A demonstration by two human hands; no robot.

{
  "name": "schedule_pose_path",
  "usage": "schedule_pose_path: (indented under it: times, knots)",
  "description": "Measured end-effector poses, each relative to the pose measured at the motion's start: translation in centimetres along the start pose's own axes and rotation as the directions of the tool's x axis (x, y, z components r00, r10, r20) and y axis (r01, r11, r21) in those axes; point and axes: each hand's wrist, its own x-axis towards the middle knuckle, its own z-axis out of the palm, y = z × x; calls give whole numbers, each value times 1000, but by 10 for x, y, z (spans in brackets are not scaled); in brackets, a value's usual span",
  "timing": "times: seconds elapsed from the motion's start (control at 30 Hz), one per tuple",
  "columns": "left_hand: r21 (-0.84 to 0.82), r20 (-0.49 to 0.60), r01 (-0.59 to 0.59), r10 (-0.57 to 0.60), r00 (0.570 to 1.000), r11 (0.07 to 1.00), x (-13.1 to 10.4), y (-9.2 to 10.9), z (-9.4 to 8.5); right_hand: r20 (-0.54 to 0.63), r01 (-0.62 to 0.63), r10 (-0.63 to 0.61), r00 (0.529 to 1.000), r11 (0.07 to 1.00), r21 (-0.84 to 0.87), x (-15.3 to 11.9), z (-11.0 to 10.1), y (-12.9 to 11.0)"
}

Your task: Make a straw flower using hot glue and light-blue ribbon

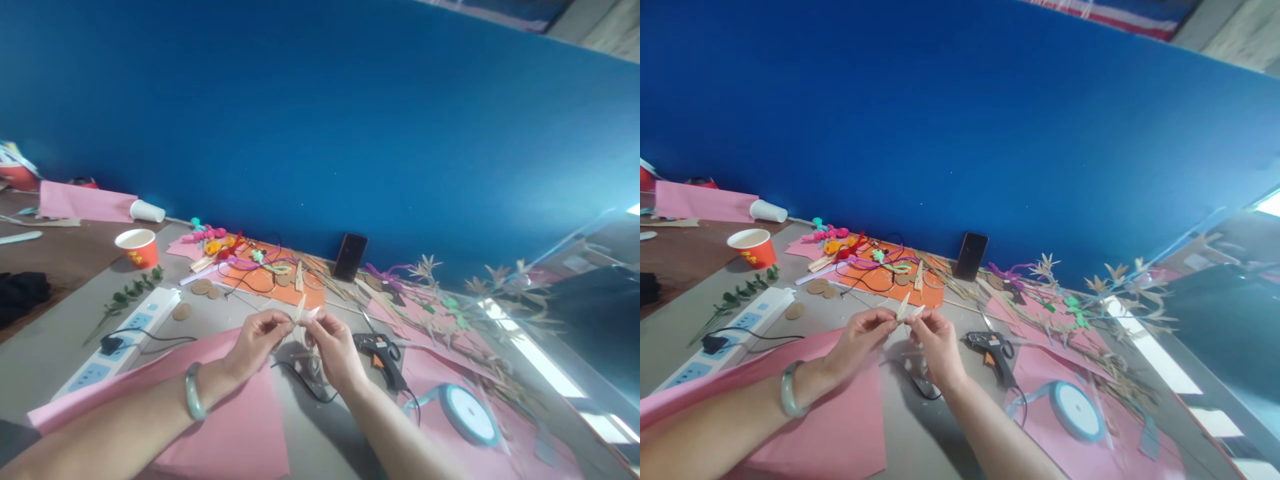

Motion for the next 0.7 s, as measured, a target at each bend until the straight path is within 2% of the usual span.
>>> schedule_pose_path:
  times: [0.1,0.27,0.43,0.7]
  knots:
    - [31,5,-12,12,1000,999,-1,-2,-1,-6,14,-14,1000,998,-61,-2,0,-6]
    - [102,-18,34,-32,999,994,-4,-4,0,3,38,-38,999,989,-144,-7,1,-15]
    - [96,-30,59,-56,998,994,-4,-8,-1,-7,67,-69,998,991,-118,-7,2,-14]
    - [84,-7,79,-79,997,993,-3,-11,-3,-8,40,-40,999,996,-80,-8,3,-15]
